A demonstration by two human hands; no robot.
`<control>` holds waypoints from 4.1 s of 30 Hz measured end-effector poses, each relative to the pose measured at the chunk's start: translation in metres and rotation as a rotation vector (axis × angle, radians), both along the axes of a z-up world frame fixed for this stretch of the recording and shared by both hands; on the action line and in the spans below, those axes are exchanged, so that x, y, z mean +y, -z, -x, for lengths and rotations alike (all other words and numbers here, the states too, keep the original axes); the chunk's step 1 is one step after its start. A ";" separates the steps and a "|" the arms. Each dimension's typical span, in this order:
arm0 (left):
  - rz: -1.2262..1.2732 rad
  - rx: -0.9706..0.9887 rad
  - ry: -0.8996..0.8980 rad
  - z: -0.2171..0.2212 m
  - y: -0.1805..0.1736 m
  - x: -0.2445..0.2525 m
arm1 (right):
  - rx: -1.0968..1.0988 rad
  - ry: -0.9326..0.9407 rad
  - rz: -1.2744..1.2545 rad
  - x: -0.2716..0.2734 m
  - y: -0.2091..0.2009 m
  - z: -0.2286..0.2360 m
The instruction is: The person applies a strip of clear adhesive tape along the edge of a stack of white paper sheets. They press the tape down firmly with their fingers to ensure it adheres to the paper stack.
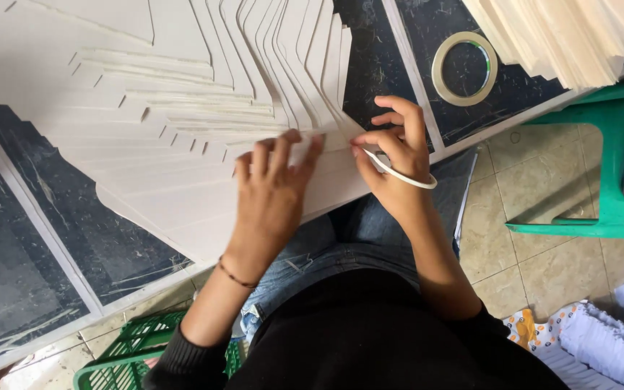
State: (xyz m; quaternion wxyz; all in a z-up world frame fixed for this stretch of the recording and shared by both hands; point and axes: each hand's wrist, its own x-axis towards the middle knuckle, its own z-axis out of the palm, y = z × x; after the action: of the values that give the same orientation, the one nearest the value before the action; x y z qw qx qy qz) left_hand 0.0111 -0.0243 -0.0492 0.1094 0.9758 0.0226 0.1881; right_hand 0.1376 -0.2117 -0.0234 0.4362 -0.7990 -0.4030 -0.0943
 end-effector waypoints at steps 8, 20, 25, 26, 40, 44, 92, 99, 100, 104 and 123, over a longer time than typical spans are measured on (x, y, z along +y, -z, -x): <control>-0.097 -0.146 0.018 -0.024 0.000 -0.035 | -0.144 0.061 0.065 -0.004 0.013 0.012; 0.063 -0.181 0.028 -0.022 -0.015 -0.004 | -0.107 0.072 -0.110 0.000 -0.005 0.009; 0.124 -0.105 0.025 -0.037 -0.019 0.014 | -0.124 0.082 -0.105 0.000 -0.005 0.001; 0.155 -0.061 0.038 -0.041 -0.021 0.017 | -0.111 0.084 -0.097 0.000 -0.004 0.000; -0.141 0.208 -0.223 -0.064 -0.001 0.015 | 0.003 0.088 -0.006 -0.005 0.008 0.002; -0.108 0.038 -0.198 -0.057 -0.003 0.014 | 0.011 0.083 -0.005 -0.006 0.008 0.001; 0.500 0.137 -0.308 0.038 -0.023 0.043 | 0.090 0.046 0.023 -0.018 -0.022 0.003; 0.430 0.125 -0.327 0.030 -0.022 0.029 | 0.084 0.149 0.056 -0.027 -0.003 0.003; 0.437 0.115 -0.328 0.026 -0.022 0.024 | 0.083 0.168 0.076 -0.026 -0.002 0.003; 0.381 0.049 -0.303 -0.003 -0.005 -0.008 | 0.083 0.200 0.118 -0.026 -0.002 0.004; -0.122 -0.118 -0.264 0.001 -0.018 0.039 | 0.095 -0.010 0.033 -0.006 -0.017 -0.005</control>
State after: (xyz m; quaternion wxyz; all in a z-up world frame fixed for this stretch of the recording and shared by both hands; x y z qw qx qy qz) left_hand 0.0100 0.0142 -0.0311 0.0253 0.9565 0.1327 0.2588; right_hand 0.1428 -0.2173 -0.0065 0.4422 -0.8077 -0.3872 -0.0475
